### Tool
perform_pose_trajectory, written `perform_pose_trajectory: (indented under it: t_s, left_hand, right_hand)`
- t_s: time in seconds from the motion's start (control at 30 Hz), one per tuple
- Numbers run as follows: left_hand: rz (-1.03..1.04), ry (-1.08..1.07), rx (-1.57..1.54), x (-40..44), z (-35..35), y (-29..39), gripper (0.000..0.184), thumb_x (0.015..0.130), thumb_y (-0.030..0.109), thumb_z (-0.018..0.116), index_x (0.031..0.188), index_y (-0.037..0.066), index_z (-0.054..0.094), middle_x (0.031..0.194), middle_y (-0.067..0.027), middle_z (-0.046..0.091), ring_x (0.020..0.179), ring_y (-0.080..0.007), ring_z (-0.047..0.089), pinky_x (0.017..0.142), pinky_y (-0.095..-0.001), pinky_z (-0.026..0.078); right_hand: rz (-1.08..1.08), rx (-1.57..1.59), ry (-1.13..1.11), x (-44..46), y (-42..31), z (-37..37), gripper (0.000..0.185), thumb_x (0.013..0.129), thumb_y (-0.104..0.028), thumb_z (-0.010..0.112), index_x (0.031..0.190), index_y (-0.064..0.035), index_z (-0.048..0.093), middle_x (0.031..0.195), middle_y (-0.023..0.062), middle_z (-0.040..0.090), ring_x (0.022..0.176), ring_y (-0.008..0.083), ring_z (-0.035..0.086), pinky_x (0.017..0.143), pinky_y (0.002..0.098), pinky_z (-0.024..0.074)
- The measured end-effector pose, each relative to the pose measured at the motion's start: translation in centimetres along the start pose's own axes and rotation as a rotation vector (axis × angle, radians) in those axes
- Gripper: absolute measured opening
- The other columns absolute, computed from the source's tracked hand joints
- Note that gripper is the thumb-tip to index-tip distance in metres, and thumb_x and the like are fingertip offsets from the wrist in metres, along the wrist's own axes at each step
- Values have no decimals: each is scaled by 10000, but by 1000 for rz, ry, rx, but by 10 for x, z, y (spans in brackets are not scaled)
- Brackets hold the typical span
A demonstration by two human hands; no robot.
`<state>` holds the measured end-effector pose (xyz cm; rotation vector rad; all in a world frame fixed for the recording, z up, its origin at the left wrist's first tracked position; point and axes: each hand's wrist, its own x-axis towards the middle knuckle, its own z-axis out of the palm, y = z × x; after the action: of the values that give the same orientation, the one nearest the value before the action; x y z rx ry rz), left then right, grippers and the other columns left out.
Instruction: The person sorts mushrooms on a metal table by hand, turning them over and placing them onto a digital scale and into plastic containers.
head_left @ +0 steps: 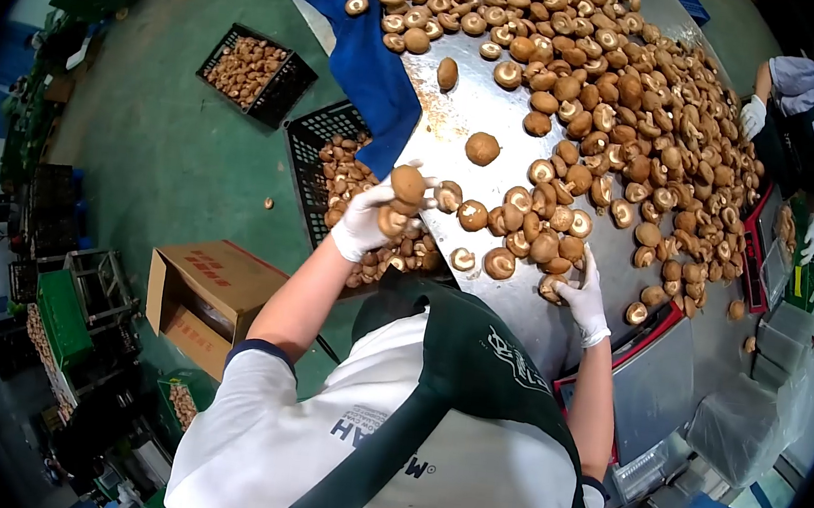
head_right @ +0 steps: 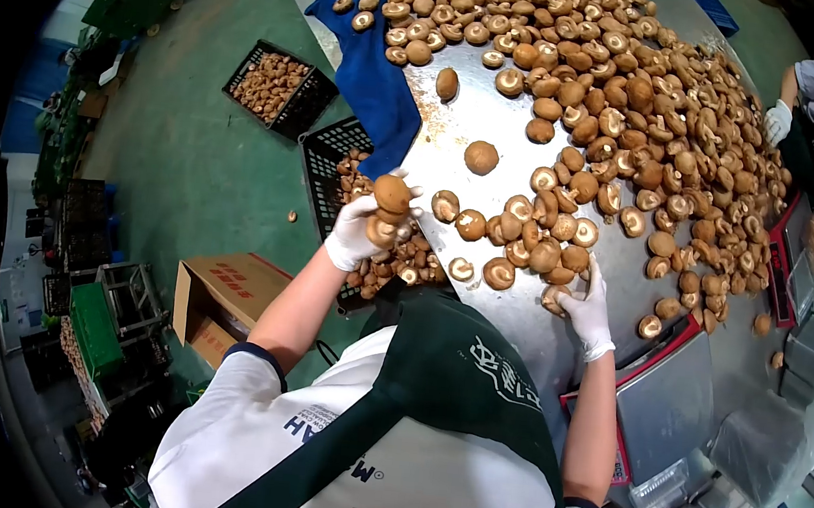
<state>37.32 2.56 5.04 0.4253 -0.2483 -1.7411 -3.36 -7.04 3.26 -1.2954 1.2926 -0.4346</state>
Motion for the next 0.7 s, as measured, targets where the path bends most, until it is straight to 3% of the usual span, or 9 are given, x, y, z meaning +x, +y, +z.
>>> perform_pose_trajectory:
  t_s: [0.07, 0.17, 0.27, 0.3, 0.4, 0.47, 0.53, 0.6, 0.7]
  left_hand:
    - [33, 5, 34, -5, -2, 13, 847, 808, 210, 634, 1539, 230, 208, 1403, -190, 439, 1155, -357, 584, 780, -390, 577]
    - [110, 34, 28, -16, 8, 33, 895, 768, 187, 682, 1535, 257, 225, 1402, -163, 424, 1097, -367, 616, 710, -369, 615]
    - [150, -10, -53, -21, 0, 43, 822, 843, 290, 720, 1518, 255, 252, 1452, -217, 376, 1095, -384, 615, 764, -425, 632]
    - [156, -36, -60, -21, -1, 44, 758, 886, 340, 699, 1508, 236, 277, 1452, -247, 377, 1113, -373, 612, 762, -391, 626]
    - [148, 28, -153, -19, -13, 39, 691, 946, 333, 623, 1528, 264, 257, 1515, -218, 311, 1168, -384, 582, 837, -441, 620]
    - [19, 115, -23, -14, -29, 37, 500, 977, 328, 580, 1416, 181, 390, 1301, -122, 504, 1086, -271, 613, 781, -315, 605]
    - [-76, 240, 409, -9, 14, 36, 428, 982, 297, 574, 1359, 157, 428, 1173, -74, 544, 1059, -198, 613, 787, -255, 571]
    - [-144, 386, 679, 3, 21, 20, 385, 969, 220, 560, 1337, 120, 505, 1235, -78, 570, 1113, -172, 592, 951, -284, 495]
    - [-68, 379, 1091, 15, 22, 6, 329, 954, 139, 537, 1260, 66, 633, 1352, -90, 556, 1226, -180, 522, 1067, -284, 383]
  right_hand:
    - [17, 48, -14, 2, 5, -1, 940, 770, 51, 701, 1550, -55, 187, 1401, 179, 376, 909, 213, 680, 688, 285, 586]
    - [22, 112, -29, 1, 4, 0, 966, 781, 59, 692, 1561, -60, 135, 1424, 184, 356, 973, 228, 678, 723, 294, 593]
    - [11, 150, -34, -1, 0, 3, 963, 792, 57, 692, 1563, -62, 127, 1429, 182, 364, 994, 231, 672, 744, 296, 593]
    - [30, 171, -51, 0, -1, 7, 958, 797, 54, 691, 1563, -63, 127, 1425, 180, 373, 997, 230, 672, 743, 294, 592]
    - [59, 205, -83, -2, -3, 16, 946, 814, 45, 688, 1564, -67, 124, 1397, 171, 414, 1009, 224, 669, 738, 288, 586]
    - [42, 190, -78, -4, -6, 21, 941, 825, 35, 686, 1567, -71, 116, 1356, 160, 461, 1021, 216, 665, 730, 282, 580]
    - [60, 205, -66, -6, -5, 22, 940, 827, 29, 687, 1567, -64, 114, 1357, 161, 467, 1026, 213, 659, 752, 286, 575]
    - [71, 219, -43, -11, -1, 20, 942, 832, 26, 685, 1569, -63, 106, 1368, 162, 466, 1048, 208, 645, 807, 298, 560]
    - [86, 211, 11, -17, 9, 21, 947, 836, 11, 693, 1573, -61, 103, 1429, 182, 430, 1109, 203, 617, 906, 312, 530]
